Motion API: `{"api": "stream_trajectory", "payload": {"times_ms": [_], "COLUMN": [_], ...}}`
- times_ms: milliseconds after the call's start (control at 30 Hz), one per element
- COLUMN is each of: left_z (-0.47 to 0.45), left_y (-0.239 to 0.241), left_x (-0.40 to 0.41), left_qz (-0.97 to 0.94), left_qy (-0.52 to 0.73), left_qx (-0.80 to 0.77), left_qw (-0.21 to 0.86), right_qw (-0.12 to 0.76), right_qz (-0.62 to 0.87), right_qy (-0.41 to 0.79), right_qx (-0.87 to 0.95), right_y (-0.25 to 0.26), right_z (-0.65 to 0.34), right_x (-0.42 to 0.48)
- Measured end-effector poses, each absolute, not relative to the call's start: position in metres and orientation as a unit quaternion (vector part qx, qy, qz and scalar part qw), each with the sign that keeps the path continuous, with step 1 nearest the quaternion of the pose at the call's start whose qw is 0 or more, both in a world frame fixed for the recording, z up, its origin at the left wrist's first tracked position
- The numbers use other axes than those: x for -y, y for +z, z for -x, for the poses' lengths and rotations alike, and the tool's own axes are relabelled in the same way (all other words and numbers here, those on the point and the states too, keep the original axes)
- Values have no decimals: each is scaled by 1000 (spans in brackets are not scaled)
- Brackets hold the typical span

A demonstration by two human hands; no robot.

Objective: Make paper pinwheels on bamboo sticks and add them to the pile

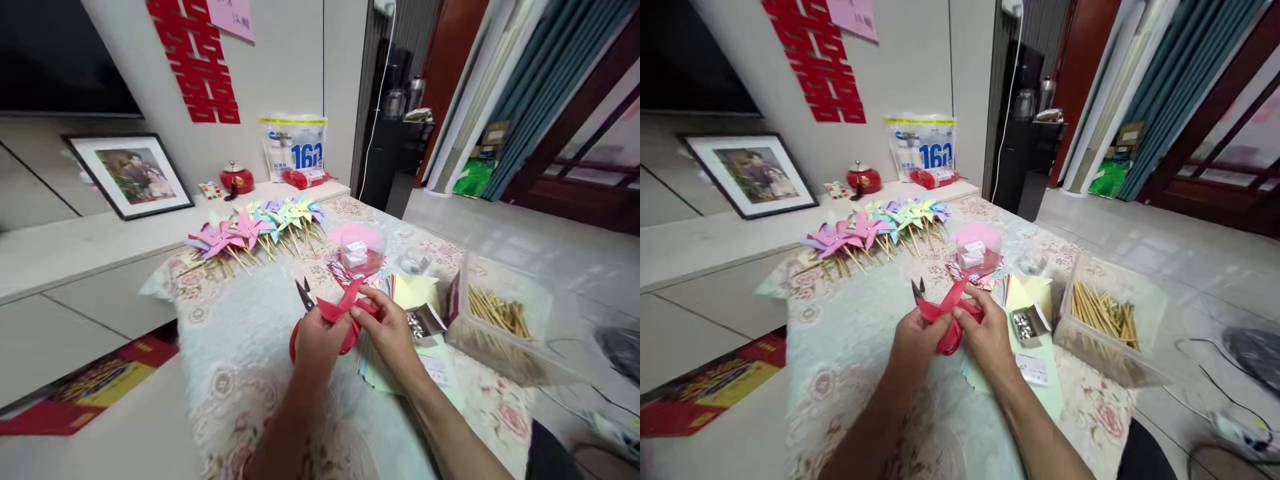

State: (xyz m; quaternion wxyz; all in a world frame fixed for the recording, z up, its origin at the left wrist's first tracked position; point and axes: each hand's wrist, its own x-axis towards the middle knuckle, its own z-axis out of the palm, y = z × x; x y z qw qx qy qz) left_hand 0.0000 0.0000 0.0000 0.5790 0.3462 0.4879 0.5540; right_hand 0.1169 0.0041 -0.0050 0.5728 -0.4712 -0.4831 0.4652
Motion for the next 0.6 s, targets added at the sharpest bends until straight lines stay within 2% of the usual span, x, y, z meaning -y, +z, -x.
{"api": "stream_trajectory", "payload": {"times_ms": [433, 600], "left_z": [14, 19], "left_y": [-4, 1], "left_x": [-4, -2], "left_qz": [-341, -353], "left_qy": [545, 518], "left_qx": [-458, -434], "left_qw": [614, 647], "right_qw": [565, 499], "right_qz": [428, 421], "right_qy": [544, 578], "right_qx": [449, 489], "right_y": [-3, 2], "right_z": [-128, -131], "right_x": [-3, -2]}}
